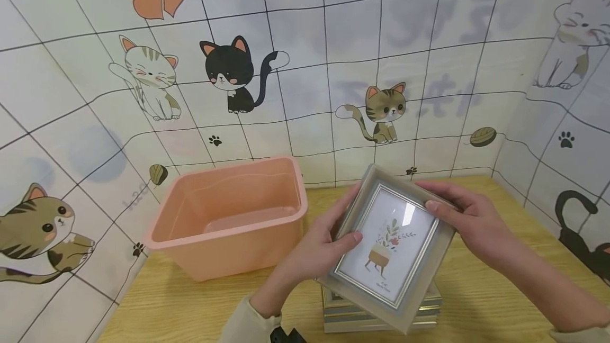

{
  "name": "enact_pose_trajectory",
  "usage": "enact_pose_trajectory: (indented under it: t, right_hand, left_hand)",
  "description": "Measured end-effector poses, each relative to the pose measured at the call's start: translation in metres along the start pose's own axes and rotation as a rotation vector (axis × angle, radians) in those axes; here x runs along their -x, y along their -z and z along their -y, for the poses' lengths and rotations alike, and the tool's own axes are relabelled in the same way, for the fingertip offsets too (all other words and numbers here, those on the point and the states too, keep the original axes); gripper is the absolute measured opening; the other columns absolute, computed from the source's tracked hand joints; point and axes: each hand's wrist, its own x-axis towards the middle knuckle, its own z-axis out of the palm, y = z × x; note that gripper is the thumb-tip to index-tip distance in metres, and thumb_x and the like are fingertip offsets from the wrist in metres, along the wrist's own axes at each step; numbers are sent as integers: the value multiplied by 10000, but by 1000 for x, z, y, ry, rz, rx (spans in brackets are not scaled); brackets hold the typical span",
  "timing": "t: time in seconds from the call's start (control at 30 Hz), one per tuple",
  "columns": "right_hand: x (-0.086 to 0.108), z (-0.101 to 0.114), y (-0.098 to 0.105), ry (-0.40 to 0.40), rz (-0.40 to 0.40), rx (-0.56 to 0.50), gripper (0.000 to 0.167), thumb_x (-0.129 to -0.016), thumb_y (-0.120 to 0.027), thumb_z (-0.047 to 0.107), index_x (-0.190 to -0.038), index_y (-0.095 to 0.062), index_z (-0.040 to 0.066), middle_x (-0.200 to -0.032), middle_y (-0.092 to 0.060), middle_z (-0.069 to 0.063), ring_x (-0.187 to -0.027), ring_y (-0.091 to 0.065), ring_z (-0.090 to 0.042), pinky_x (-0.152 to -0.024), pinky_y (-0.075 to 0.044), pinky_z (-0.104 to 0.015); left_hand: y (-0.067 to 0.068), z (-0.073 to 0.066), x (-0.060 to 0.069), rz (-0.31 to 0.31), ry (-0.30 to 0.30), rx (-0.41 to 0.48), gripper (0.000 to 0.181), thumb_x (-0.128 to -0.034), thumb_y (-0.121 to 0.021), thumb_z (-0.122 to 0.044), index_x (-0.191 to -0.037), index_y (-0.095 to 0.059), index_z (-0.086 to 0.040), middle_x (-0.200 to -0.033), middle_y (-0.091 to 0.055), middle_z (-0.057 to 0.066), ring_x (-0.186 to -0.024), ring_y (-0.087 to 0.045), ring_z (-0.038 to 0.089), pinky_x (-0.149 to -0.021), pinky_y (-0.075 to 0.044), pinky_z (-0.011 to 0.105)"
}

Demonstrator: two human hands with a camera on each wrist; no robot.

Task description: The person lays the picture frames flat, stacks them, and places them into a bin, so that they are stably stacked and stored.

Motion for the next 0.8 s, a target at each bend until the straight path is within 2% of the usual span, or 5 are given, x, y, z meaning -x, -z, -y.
enact_pose_trajectory:
  t: [0.17,0.33,0.57,0.67,0.8]
  right_hand:
    - [1,-7,8,-36,-71,52,421,-1063,-579,175,-1483,-562,197,-1254,-603,166,-957,-669,-84,-743,-584,-267]
    - [1,-13,12,-77,-117,39,433,-1075,-561,206,-1507,-533,193,-1251,-578,162,-943,-658,-56,-749,-569,-221]
    - [-1,-25,9,-89,-88,-467,383,-1045,-590,78,-1416,-610,172,-1294,-600,64,-993,-656,-80,-811,-559,-212]
    - [-1,-28,7,-114,-77,-561,370,-1042,-587,60,-1391,-624,177,-1292,-605,52,-989,-666,-101,-802,-572,-245]
    - [3,-30,5,-155,-74,-597,361,-1040,-588,53,-1367,-636,200,-1262,-621,45,-973,-667,-114,-785,-577,-260]
  left_hand:
    - [1,7,2,1,7,-13,755,-1031,-540,0,-1626,-265,-375,-1606,-354,-14,-1135,-613,176,-849,-574,331]
    - [4,17,6,-63,25,-3,671,-1022,-554,18,-1600,-385,-279,-1485,-499,86,-1062,-654,182,-826,-573,317]
    - [6,27,6,-283,29,-33,446,-983,-631,16,-1420,-620,-75,-1183,-694,181,-876,-701,154,-709,-577,283]
    - [7,28,3,-372,-6,-74,363,-961,-651,28,-1320,-684,-16,-1062,-724,190,-761,-675,110,-618,-533,232]
    - [7,28,1,-430,-2,-103,321,-961,-651,27,-1277,-704,7,-1012,-715,199,-670,-603,98,-541,-457,210]
